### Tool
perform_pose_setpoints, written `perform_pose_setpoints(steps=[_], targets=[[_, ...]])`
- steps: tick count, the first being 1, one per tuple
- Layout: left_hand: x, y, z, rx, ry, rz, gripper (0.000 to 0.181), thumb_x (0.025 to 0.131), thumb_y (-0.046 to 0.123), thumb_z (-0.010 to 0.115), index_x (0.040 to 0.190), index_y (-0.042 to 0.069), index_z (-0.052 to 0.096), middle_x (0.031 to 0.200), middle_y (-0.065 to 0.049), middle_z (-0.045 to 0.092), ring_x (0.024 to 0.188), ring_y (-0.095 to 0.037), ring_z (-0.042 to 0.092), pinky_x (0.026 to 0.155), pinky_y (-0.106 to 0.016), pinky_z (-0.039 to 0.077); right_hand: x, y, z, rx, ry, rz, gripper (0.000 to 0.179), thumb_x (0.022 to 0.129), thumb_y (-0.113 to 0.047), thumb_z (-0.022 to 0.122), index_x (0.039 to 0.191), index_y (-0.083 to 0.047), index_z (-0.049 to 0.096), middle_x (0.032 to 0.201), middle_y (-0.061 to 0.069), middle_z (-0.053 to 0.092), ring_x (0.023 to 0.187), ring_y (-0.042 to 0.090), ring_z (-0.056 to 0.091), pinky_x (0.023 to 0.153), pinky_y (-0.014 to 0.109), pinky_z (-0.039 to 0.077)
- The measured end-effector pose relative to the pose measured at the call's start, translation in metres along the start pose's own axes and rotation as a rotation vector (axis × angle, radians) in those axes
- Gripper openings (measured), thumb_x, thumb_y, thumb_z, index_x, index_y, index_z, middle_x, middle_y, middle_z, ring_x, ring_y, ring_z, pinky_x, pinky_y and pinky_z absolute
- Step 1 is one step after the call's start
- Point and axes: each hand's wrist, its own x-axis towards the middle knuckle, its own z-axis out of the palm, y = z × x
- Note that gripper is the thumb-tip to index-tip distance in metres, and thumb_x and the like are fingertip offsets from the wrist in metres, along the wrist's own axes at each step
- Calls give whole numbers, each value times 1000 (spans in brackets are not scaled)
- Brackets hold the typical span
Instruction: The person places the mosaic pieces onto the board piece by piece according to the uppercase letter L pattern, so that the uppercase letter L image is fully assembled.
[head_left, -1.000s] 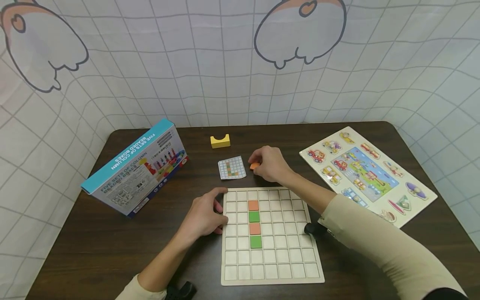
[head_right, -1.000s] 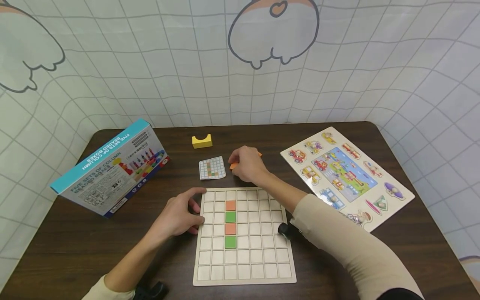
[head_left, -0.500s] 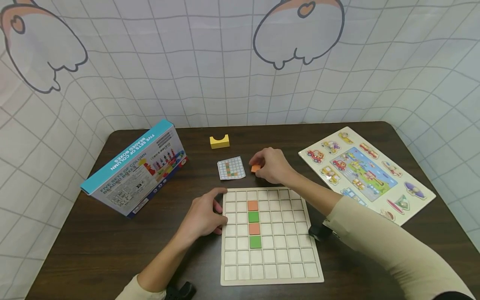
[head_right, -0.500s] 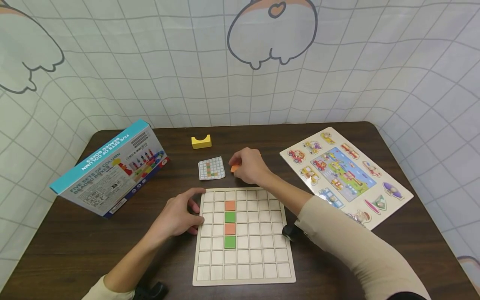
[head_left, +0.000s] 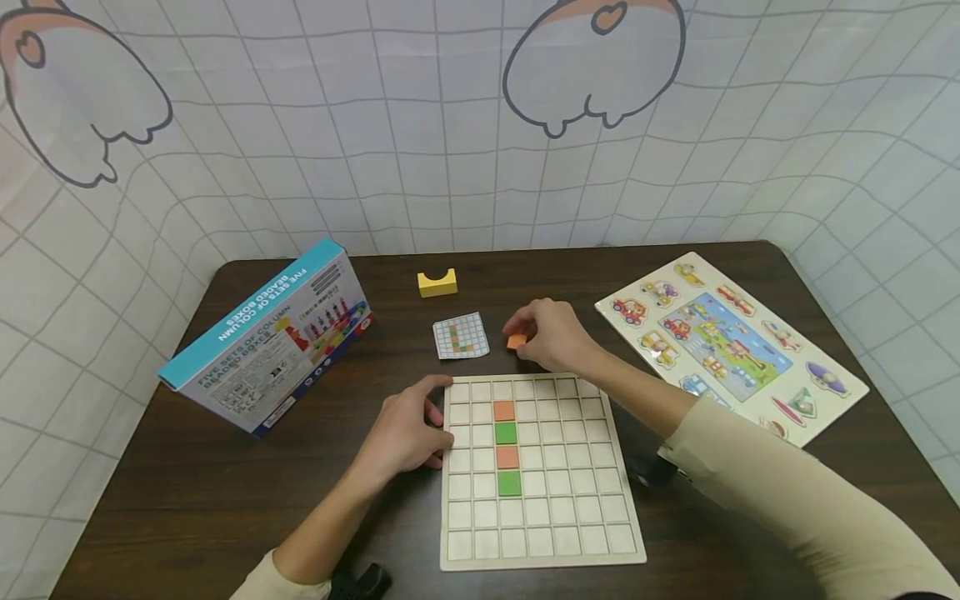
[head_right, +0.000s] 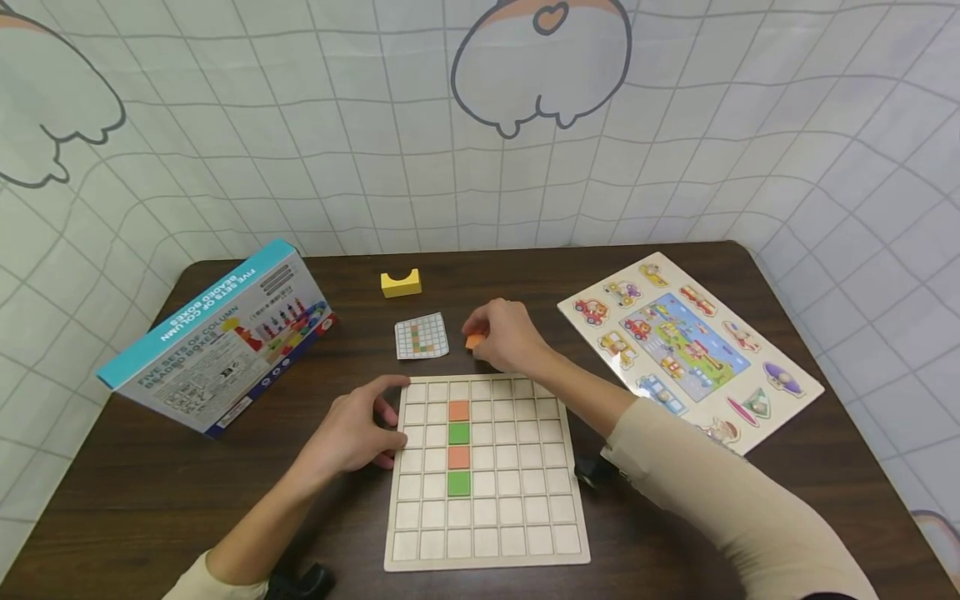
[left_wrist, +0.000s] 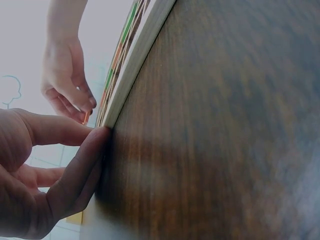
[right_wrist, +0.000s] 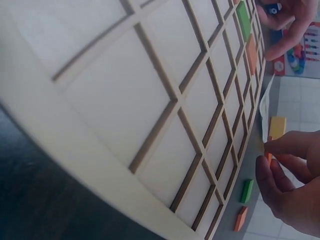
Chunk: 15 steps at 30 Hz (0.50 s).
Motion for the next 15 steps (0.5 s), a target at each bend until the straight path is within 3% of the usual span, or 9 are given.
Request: perform_pose_setpoints(steps=[8, 15], targets=[[1, -2, 0, -8, 5, 21, 79, 76, -11, 75, 148, 14, 54, 93, -15, 58, 54, -19, 66, 48, -34, 62, -7, 3, -2, -1, -9, -13, 26, 83, -4, 79, 108, -8, 81, 100, 6, 74, 86, 18, 66, 81, 37, 57], [1, -1, 1, -4, 3, 14, 78, 77, -10, 75, 148, 14, 54, 93, -15, 58, 54, -19, 66, 48, -34, 62, -16, 0, -2, 15, -24, -2, 27, 82, -2, 77, 109, -9, 81, 93, 2, 76, 82, 15, 66, 75, 33, 56]])
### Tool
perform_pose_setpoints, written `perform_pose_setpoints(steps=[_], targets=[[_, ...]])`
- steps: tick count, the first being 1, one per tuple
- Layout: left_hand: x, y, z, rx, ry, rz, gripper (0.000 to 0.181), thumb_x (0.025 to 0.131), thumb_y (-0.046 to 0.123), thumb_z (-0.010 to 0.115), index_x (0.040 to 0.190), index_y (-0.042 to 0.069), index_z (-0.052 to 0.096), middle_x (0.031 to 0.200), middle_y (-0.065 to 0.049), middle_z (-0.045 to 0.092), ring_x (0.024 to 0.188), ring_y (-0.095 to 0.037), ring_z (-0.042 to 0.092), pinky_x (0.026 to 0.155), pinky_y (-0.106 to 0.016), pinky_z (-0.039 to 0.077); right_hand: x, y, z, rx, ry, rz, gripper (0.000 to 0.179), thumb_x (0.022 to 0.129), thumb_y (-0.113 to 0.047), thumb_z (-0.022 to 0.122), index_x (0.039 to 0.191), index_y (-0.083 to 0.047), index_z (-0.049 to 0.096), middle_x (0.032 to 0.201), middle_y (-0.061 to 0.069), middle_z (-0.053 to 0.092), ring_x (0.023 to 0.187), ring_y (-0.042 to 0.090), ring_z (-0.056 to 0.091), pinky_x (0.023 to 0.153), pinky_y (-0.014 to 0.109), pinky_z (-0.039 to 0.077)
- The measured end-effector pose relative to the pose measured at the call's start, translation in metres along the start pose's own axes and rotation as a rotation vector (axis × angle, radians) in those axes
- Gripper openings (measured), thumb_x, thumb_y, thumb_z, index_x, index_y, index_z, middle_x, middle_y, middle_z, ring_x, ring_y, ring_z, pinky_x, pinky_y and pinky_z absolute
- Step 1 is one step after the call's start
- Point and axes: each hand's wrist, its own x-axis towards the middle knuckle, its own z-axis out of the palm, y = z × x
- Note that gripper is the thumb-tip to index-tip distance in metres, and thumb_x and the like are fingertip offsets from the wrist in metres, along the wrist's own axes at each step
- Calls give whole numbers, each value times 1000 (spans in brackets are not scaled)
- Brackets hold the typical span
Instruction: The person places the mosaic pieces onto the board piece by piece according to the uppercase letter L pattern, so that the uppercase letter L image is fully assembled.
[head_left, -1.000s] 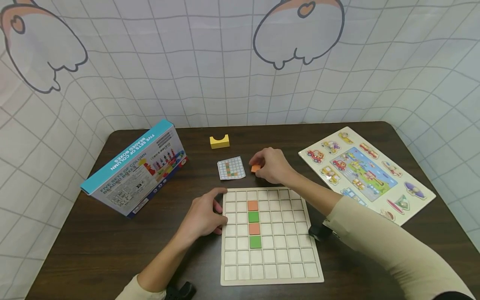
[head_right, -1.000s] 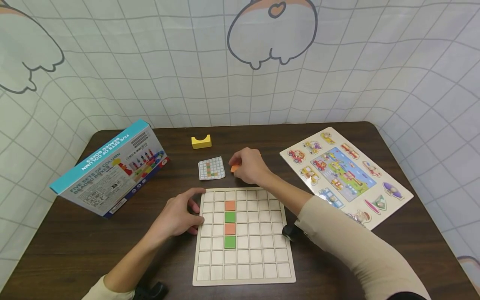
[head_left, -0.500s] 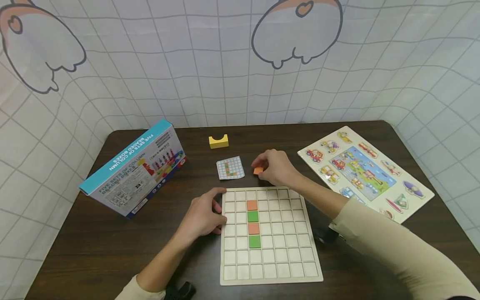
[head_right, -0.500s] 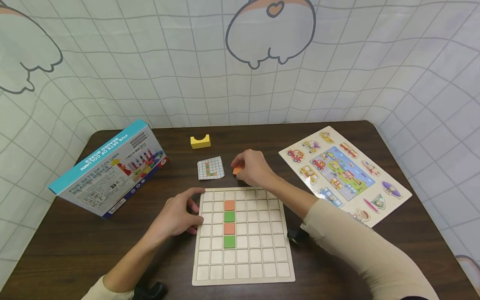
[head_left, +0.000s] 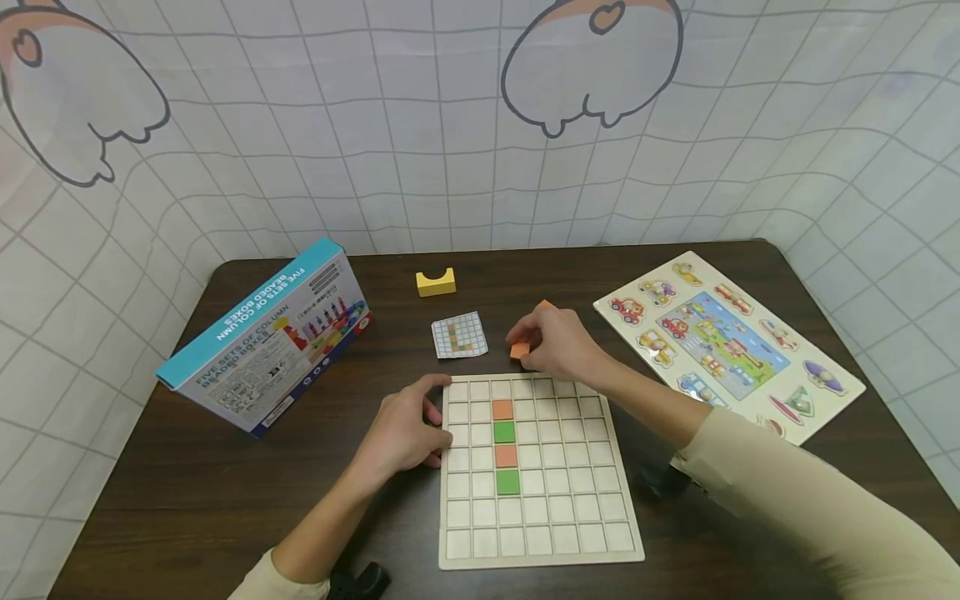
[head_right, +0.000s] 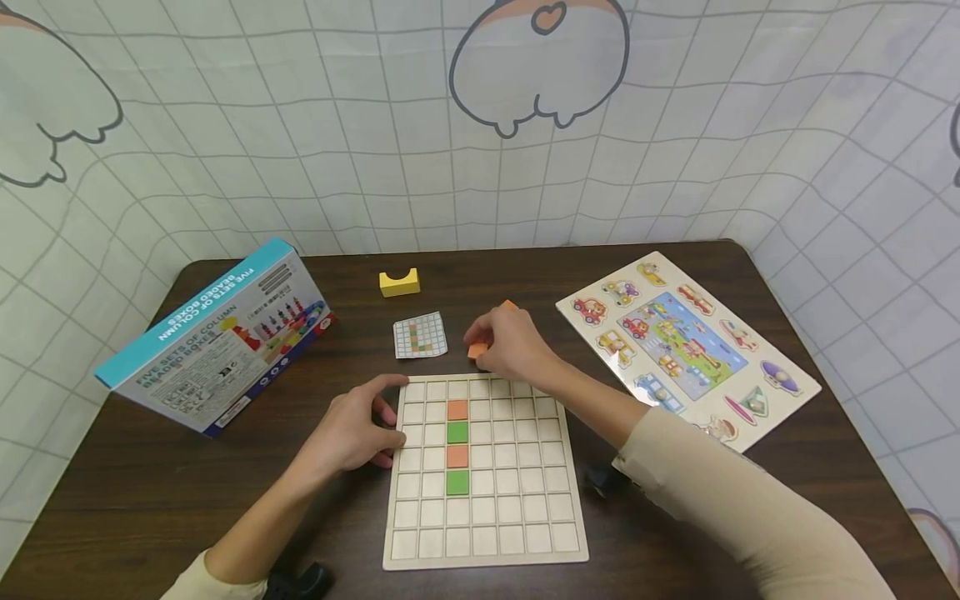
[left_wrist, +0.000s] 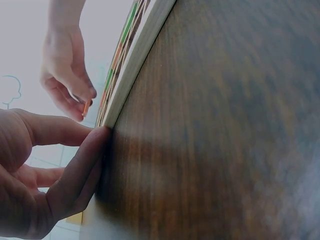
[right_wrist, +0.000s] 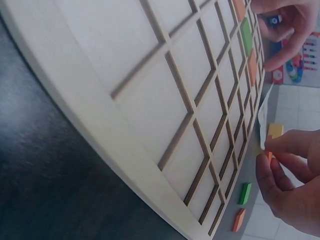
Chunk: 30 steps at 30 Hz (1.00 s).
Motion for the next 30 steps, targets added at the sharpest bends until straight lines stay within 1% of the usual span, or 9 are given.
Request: perform_pose_setpoints(steps=[6, 12, 17, 23, 30], targets=[[0, -1, 0, -7, 3, 3, 78, 77, -11, 75, 148, 15, 54, 93, -15, 58, 54, -19, 66, 48, -34, 62, -11, -4, 1, 30, -17, -2, 28, 82, -1, 77, 108, -8, 80, 89, 1, 75, 81, 15, 65, 74, 31, 57], [1, -2, 0, -11, 2, 9, 78, 76, -11, 75, 147, 15, 54, 92, -15, 58, 54, -19, 66, 48, -35, 62, -22, -3, 4, 27, -20, -38, 25, 82, -2, 80, 106, -9, 81, 90, 0, 76, 80, 13, 66, 73, 30, 57], [0, -2, 0, -6, 2, 6, 78, 76, -10, 75, 148, 15, 54, 91, -14, 58, 54, -19, 66, 48, -35, 62, -32, -5, 6, 43, -35, -39, 23, 82, -4, 81, 104, -11, 81, 93, 0, 74, 84, 15, 64, 74, 29, 56], [-1, -1, 0, -3, 5, 0, 78, 76, -10, 75, 148, 15, 54, 91, -14, 58, 54, -20, 66, 48, -35, 62, -41, -9, 11, 40, -35, -57, 27, 78, 0, 78, 102, -13, 81, 92, -2, 71, 85, 15, 63, 71, 25, 54], [0, 0, 0, -2, 5, -2, 78, 77, -10, 75, 148, 16, 54, 92, -14, 59, 55, -19, 66, 48, -34, 62, -56, -17, 16, 68, -62, -69, 25, 80, -2, 83, 102, -11, 80, 95, -3, 70, 85, 13, 64, 70, 21, 58]])
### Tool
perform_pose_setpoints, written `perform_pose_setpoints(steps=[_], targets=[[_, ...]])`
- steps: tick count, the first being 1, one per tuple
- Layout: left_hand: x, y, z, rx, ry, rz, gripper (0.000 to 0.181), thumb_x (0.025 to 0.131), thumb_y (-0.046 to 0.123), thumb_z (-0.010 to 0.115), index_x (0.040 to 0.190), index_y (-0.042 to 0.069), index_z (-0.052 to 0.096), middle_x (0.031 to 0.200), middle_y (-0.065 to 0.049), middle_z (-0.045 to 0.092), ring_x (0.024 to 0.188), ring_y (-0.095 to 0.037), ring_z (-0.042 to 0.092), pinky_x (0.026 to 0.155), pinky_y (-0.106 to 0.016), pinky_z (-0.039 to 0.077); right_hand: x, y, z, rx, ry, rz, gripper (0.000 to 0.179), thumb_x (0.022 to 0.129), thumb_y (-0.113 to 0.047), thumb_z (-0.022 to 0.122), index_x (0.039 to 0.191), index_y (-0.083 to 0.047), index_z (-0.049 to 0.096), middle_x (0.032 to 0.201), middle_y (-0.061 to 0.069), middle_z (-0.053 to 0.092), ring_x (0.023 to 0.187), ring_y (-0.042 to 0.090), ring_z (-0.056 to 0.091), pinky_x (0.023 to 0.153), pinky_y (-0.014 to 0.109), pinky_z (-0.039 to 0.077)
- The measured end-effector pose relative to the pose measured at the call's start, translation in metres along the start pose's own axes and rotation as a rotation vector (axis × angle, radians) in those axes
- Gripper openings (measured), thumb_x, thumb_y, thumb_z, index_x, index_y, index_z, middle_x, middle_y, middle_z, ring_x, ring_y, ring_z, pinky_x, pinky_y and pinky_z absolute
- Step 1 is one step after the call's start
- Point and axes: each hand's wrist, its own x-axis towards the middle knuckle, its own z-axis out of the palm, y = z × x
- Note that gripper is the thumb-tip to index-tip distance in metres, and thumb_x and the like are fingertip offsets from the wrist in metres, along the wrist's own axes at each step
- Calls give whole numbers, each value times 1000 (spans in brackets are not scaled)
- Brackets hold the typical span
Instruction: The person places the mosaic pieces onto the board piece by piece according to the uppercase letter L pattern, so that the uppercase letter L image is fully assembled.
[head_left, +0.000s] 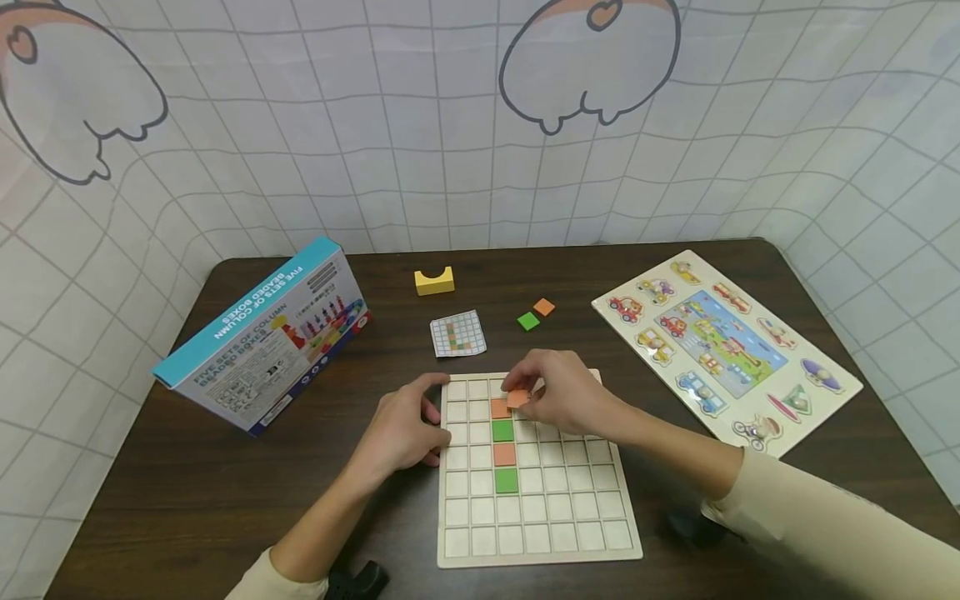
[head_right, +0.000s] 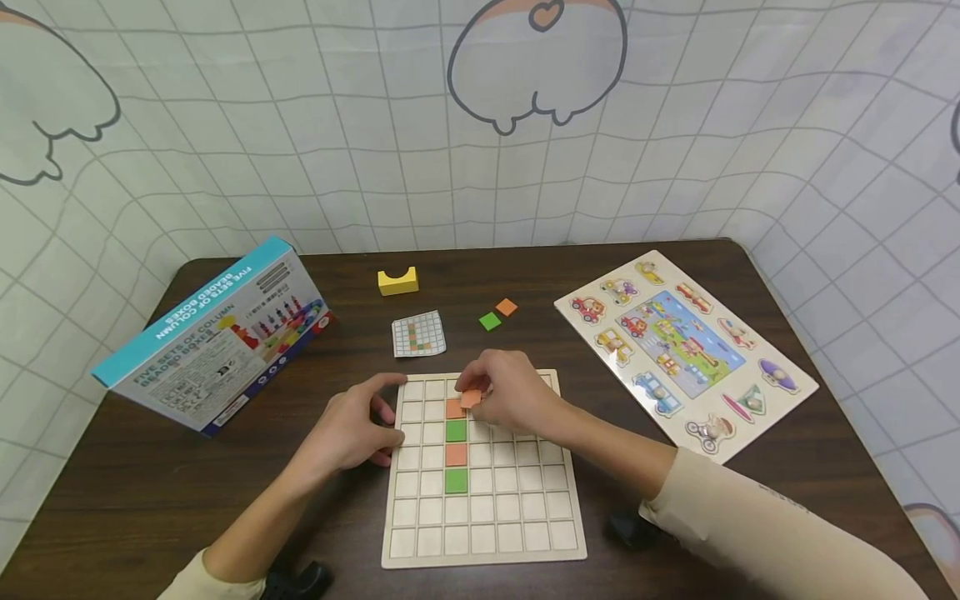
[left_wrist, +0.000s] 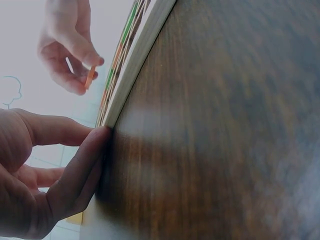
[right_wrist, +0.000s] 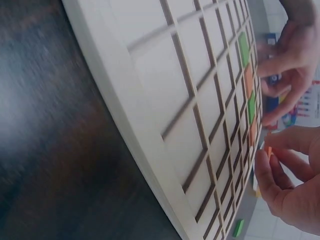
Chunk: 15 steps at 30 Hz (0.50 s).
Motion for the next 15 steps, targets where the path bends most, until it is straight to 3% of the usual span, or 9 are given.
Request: perform_pose_setpoints(steps=[15], targets=[[-1, 1, 0, 8, -2, -8, 79, 76, -10, 75, 148, 16, 54, 92, -14, 59, 55, -19, 67, 48, -34, 62, -26, -11, 13, 44, -42, -100, 25, 77, 4, 79, 99, -9, 80, 95, -3, 72, 78, 8, 63, 68, 18, 59]])
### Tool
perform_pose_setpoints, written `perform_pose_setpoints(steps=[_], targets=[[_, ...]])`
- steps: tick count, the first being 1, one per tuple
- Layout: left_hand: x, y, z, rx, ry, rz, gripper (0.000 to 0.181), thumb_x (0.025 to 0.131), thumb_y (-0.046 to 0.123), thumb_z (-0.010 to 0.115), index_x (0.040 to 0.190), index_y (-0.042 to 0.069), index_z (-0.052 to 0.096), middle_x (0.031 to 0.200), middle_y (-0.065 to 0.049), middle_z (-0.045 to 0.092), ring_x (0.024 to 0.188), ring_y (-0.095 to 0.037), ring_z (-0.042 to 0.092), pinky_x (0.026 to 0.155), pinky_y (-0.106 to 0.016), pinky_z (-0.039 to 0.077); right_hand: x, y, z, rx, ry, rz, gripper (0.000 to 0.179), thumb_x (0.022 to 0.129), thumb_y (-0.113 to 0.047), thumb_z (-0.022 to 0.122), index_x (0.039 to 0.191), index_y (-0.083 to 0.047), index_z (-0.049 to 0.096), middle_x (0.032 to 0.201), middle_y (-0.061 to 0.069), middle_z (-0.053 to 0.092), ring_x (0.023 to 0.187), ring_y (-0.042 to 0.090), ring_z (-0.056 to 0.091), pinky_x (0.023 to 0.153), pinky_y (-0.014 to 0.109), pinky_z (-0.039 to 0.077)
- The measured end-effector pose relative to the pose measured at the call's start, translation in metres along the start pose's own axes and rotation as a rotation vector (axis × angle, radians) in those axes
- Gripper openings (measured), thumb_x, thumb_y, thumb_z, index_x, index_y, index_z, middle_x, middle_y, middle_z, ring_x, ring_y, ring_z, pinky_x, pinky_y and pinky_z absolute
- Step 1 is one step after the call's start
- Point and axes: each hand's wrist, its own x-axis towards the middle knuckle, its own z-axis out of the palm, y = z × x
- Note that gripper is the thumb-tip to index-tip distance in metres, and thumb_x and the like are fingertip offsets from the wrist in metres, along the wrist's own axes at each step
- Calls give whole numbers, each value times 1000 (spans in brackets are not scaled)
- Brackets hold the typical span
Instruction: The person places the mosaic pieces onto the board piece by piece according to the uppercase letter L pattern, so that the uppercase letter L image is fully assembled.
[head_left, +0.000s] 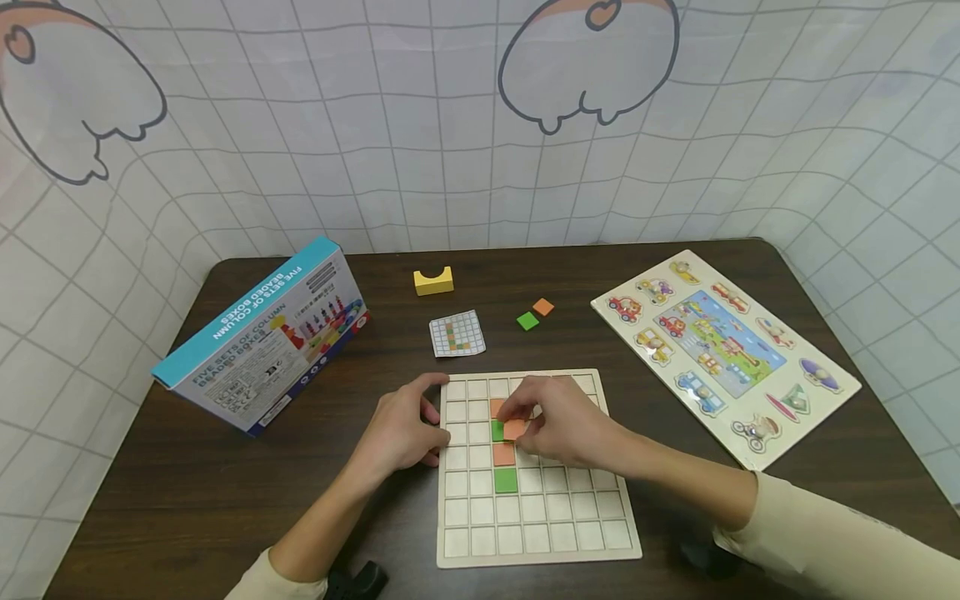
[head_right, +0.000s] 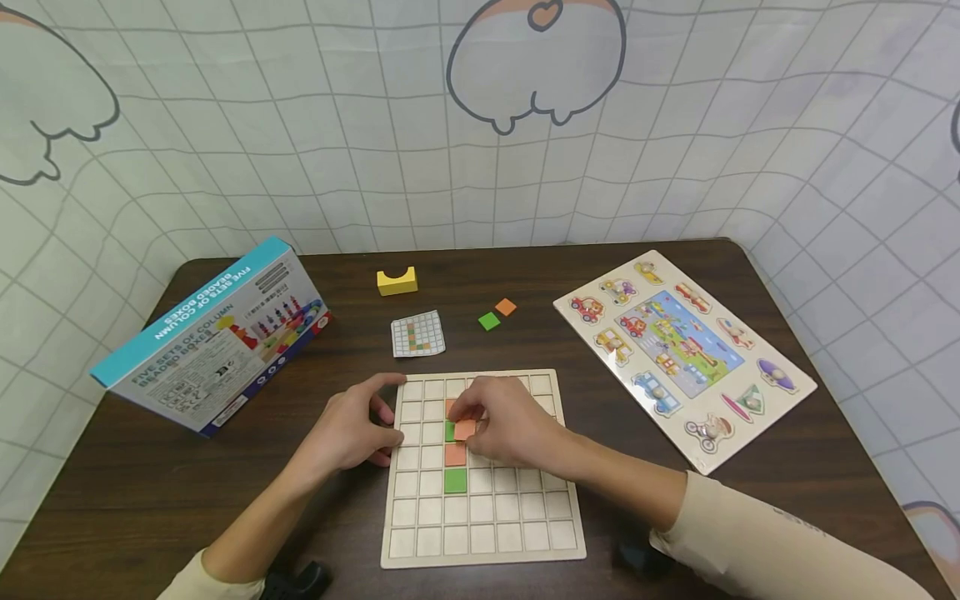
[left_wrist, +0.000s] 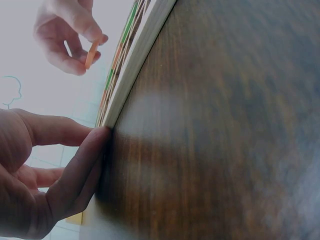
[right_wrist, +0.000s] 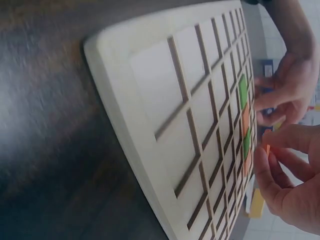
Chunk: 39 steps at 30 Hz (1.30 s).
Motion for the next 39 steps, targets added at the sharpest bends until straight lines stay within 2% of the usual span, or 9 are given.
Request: perform_pose_setpoints(steps=[5, 16, 24, 30, 39], targets=[[0, 0, 0, -2, -1, -5, 79, 76, -10, 75, 148, 17, 54, 93, -14, 59, 55, -20, 67, 48, -35, 63, -7, -5, 6, -10, -10, -4, 26, 77, 3, 80, 100, -11, 80, 94, -4, 71, 73, 6, 63, 66, 18, 57], [1, -1, 0, -2, -2, 3, 78, 77, -9, 75, 148, 16, 54, 93, -14, 60, 55, -20, 67, 49, -34, 62, -21, -10, 16, 41, -80, -17, 21, 82, -4, 83, 100, -14, 79, 94, -6, 71, 69, 2, 61, 65, 18, 57], [0, -1, -1, 1, -2, -1, 78, 77, -8, 76, 148, 17, 54, 93, -14, 60, 54, -20, 67, 49, -34, 62, -28, -11, 24, 22, -85, -31, 22, 81, -5, 84, 99, -16, 79, 94, -10, 70, 82, 7, 63, 66, 17, 55], [0, -2, 0, 6, -1, 6, 78, 77, -9, 75, 148, 16, 54, 93, -14, 60, 54, -20, 67, 48, -34, 62, -33, -12, 31, 38, -111, -44, 26, 78, -2, 83, 97, -17, 78, 93, -11, 69, 84, 3, 63, 68, 16, 54], [0, 0, 0, 4, 2, 6, 78, 76, -9, 75, 148, 16, 54, 93, -14, 60, 54, -20, 67, 49, -34, 62, -36, -13, 36, -5, -127, -64, 26, 77, -4, 84, 98, -18, 78, 94, -12, 69, 87, 0, 62, 78, 18, 55]])
